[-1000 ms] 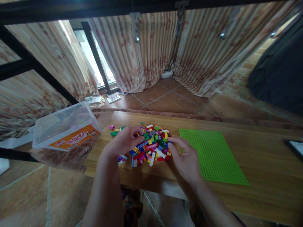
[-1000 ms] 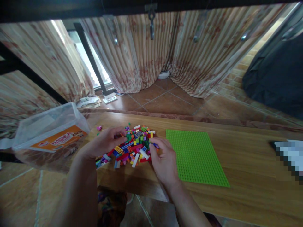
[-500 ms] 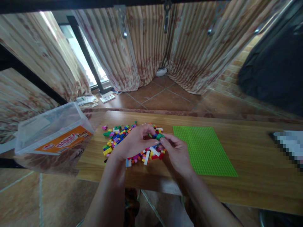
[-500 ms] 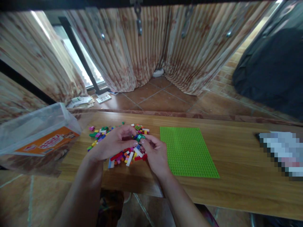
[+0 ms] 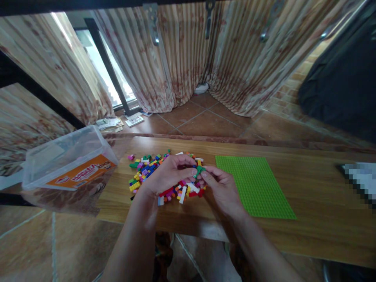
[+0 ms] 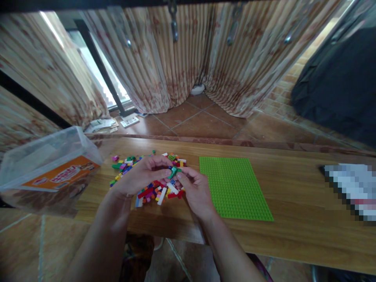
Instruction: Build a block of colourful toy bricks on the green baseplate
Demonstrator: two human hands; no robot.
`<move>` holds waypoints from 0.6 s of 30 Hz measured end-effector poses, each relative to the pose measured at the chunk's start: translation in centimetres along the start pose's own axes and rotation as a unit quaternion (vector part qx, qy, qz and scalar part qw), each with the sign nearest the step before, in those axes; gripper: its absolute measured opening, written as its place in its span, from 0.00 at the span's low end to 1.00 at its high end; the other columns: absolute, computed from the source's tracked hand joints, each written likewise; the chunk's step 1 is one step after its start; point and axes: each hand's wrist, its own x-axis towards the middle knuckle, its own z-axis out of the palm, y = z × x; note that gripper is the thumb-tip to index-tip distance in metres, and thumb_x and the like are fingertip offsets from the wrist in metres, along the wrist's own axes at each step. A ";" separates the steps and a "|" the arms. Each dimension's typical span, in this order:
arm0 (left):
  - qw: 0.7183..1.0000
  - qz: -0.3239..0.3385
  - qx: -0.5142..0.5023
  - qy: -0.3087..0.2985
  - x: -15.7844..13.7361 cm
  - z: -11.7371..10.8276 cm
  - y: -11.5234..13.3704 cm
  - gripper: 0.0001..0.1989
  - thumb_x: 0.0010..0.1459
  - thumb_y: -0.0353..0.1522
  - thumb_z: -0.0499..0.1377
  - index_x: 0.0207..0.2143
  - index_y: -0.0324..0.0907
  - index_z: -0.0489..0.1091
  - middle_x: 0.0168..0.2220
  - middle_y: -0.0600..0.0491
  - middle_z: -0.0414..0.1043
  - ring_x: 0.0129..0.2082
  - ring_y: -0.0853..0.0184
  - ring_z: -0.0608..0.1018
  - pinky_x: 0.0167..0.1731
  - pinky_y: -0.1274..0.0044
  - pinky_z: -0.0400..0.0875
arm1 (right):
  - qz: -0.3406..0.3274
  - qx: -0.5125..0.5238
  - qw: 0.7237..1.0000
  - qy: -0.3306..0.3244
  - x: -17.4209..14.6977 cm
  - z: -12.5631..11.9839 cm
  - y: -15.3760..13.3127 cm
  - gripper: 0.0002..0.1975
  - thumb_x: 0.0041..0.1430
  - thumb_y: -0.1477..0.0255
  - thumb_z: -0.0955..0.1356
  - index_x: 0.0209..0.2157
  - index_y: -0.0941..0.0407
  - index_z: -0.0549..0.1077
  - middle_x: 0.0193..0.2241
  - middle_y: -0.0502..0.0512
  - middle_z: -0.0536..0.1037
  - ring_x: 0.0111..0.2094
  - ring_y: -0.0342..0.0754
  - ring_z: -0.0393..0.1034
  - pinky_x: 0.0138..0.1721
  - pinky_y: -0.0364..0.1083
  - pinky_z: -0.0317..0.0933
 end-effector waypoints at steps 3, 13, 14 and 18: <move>0.999 -0.021 0.010 0.034 0.0 -0.3 0.0 0.09 0.56 0.32 0.61 0.37 0.36 0.71 0.27 0.55 0.74 0.26 0.73 0.76 0.27 0.81 0.72 | -0.048 -0.164 0.985 0.006 -0.1 -0.2 0.3 0.10 0.57 0.67 0.68 0.37 0.55 0.79 0.29 0.53 0.81 0.28 0.46 0.72 0.32 0.45 0.66; 0.994 -0.061 0.032 0.086 0.3 -0.2 0.1 0.04 0.55 0.25 0.59 0.35 0.36 0.72 0.25 0.56 0.73 0.23 0.74 0.76 0.27 0.82 0.72 | -0.102 -0.384 0.918 -0.016 -0.2 -0.3 0.8 0.13 0.58 0.74 0.64 0.42 0.55 0.79 0.39 0.58 0.82 0.39 0.51 0.76 0.44 0.50 0.66; 0.994 -0.062 0.032 0.086 0.4 -0.1 0.1 0.04 0.56 0.25 0.59 0.36 0.37 0.72 0.25 0.56 0.73 0.24 0.74 0.76 0.27 0.81 0.72 | -0.098 -0.364 0.926 -0.011 -0.2 -0.3 0.7 0.13 0.59 0.73 0.64 0.42 0.55 0.79 0.38 0.57 0.82 0.38 0.51 0.76 0.43 0.49 0.66; 0.995 -0.049 0.034 0.077 0.7 0.4 -0.3 0.05 0.55 0.26 0.59 0.36 0.37 0.71 0.26 0.56 0.73 0.24 0.73 0.76 0.26 0.81 0.71 | -0.043 -0.210 0.977 0.015 -0.2 0.0 0.6 0.14 0.60 0.64 0.66 0.42 0.56 0.78 0.34 0.56 0.82 0.33 0.49 0.75 0.36 0.47 0.67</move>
